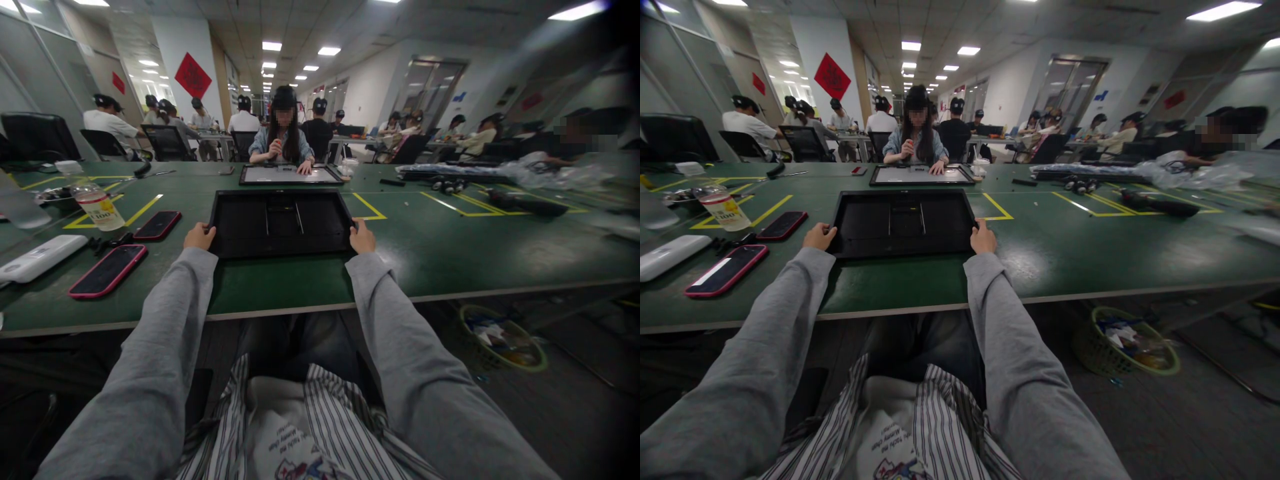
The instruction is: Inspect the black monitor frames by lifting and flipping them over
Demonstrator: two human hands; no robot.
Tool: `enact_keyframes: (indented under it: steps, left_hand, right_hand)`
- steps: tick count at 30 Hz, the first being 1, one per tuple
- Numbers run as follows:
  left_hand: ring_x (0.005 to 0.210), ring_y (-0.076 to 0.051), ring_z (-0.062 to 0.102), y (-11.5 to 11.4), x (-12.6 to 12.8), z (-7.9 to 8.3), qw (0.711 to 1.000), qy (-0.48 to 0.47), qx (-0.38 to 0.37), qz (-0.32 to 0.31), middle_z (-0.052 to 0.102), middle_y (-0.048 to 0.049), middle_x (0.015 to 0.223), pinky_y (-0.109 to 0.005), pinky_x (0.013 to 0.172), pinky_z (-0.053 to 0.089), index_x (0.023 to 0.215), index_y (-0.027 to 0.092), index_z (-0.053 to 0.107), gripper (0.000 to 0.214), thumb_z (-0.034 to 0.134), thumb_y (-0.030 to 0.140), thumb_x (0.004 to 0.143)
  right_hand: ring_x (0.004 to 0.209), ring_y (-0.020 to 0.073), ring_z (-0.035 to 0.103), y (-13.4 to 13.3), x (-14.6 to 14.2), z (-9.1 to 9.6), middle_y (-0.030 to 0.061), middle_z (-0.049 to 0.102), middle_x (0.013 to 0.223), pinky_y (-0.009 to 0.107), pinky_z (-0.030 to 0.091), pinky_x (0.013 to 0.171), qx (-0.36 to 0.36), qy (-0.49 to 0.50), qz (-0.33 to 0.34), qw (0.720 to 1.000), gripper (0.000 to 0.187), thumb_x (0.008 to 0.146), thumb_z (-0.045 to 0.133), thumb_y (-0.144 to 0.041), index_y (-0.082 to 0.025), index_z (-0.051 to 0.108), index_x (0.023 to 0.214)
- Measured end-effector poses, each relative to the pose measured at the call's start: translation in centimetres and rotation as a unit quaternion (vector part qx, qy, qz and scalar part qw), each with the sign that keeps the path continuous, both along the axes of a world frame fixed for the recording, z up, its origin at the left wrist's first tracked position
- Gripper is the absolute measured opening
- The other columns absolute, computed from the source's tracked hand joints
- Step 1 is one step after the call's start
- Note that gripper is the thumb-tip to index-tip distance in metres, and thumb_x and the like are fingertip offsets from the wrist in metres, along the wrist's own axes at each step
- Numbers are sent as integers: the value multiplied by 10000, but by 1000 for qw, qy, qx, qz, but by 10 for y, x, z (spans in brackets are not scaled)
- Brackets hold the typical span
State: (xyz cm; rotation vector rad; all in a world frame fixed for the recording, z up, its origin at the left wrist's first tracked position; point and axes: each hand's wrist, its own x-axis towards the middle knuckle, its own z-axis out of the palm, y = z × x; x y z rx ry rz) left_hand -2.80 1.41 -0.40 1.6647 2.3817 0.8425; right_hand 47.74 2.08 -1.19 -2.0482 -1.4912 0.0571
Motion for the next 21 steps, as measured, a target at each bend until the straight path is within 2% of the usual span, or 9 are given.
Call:
enact_keyframes:
  steps: [9,12,15,18,21]
  left_hand:
    - [1211,-285,624,-5,2,5,1000,1,0,-8,688,-147,1281,-358,974,465,1300,165,603,492,539,475,924]
    - [1216,-298,617,-8,1,8,1000,17,-7,-15,696,-135,1272,-376,976,466,1307,183,614,520,534,518,917]
    - [1194,-317,622,-14,0,16,1000,23,-3,-7,718,-121,1223,-408,970,467,1233,211,669,487,518,547,914]
    - [1185,-306,613,-23,1,26,996,17,78,50,724,-122,1181,-428,991,450,1213,204,670,438,471,488,946]
    - [1251,-295,554,-32,4,35,970,21,211,122,669,-145,1272,-449,1042,413,1314,164,592,458,445,416,960]
  right_hand:
    - [1063,301,645,-1,-1,0,142,704,1150,424,473,914,3,0,3,1000,450,1009,422,-302,-252,488,1451]
    - [1081,299,641,-3,-1,1,143,700,1162,424,472,925,-1,2,6,1000,454,1014,421,-312,-251,482,1460]
    - [1091,302,635,-2,0,2,148,699,1172,432,466,938,-2,9,11,1000,454,1009,428,-304,-248,488,1455]
    - [1084,308,635,0,1,0,149,704,1162,434,464,934,6,16,10,1000,459,996,436,-293,-253,496,1449]
    - [1079,313,634,1,2,-1,153,703,1161,432,464,923,14,19,10,1000,461,987,436,-290,-249,507,1441]
